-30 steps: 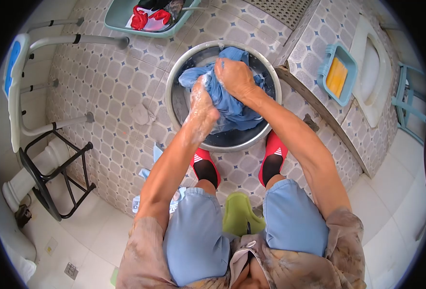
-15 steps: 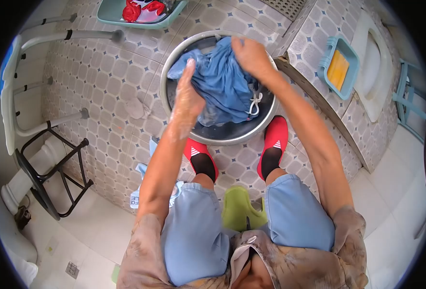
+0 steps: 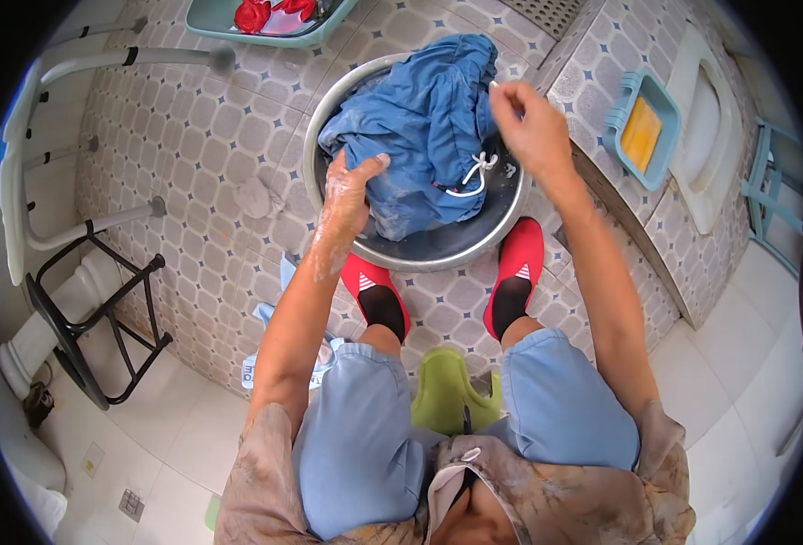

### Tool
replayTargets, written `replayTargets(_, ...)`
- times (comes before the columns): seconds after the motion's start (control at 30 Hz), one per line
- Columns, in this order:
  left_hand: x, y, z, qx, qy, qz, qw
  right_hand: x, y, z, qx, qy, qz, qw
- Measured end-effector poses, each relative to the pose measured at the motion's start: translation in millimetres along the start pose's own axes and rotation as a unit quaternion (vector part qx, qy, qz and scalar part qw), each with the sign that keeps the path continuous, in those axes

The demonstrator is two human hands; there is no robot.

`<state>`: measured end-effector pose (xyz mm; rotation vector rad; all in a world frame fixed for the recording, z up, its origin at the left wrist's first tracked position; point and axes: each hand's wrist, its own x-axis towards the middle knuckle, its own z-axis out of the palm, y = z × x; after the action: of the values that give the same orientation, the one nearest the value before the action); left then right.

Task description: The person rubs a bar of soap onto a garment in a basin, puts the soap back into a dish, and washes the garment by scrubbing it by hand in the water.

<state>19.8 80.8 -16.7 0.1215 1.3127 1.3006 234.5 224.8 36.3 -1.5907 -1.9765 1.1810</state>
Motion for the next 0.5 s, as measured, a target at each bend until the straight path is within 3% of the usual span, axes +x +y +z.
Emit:
replayTargets(0.03, -1.6, 6.0, 1.8, -0.012, -0.009, -0.011, 1.000, -13.2, -2.5, 1.4, 0.001, -0.001, 0.000, 1.000)
replayTargets(0.07, -3.0, 11.8, 4.5, -0.011, -0.008, -0.010, 1.000, -25.7, -2.5, 6.8, -0.110, 0.107, -0.134, 0.979)
replayTargets(0.1, -6.3, 16.8, 5.7, -0.036, -0.014, -0.022, 0.999, -38.4, -2.4, 13.4, -0.215, 0.209, -0.261, 0.918)
replayTargets(0.13, -8.3, 19.0, 6.0, -0.061, -0.020, -0.032, 0.997, -49.7, -3.0, 17.8, -0.214, 0.207, -0.262, 0.918)
replayTargets(0.27, -10.1, 24.5, 7.7, -0.113, -0.028, -0.042, 0.992, -76.4, 10.6, 47.0, -0.111, 0.093, -0.160, 0.976)
replayTargets(0.33, -14.6, 30.9, 9.9, -0.118, -0.019, -0.052, 0.991, -82.6, 20.0, 59.6, -0.002, -0.024, 0.008, 1.000)
replayTargets(0.4, -16.3, 37.4, 11.4, -0.122, -0.010, -0.060, 0.991, -83.3, 36.1, 74.6, 0.006, -0.027, 0.037, 0.999)
replayTargets(0.47, -17.8, 40.5, 13.0, -0.150, 0.000, -0.056, 0.987, -81.9, 38.6, 81.3, 0.146, -0.030, 0.103, 0.983)
replayTargets(0.5, -15.7, 41.1, 12.2, -0.150, 0.000, -0.055, 0.987, -80.2, 41.5, 80.3, 0.146, -0.030, 0.102, 0.983)
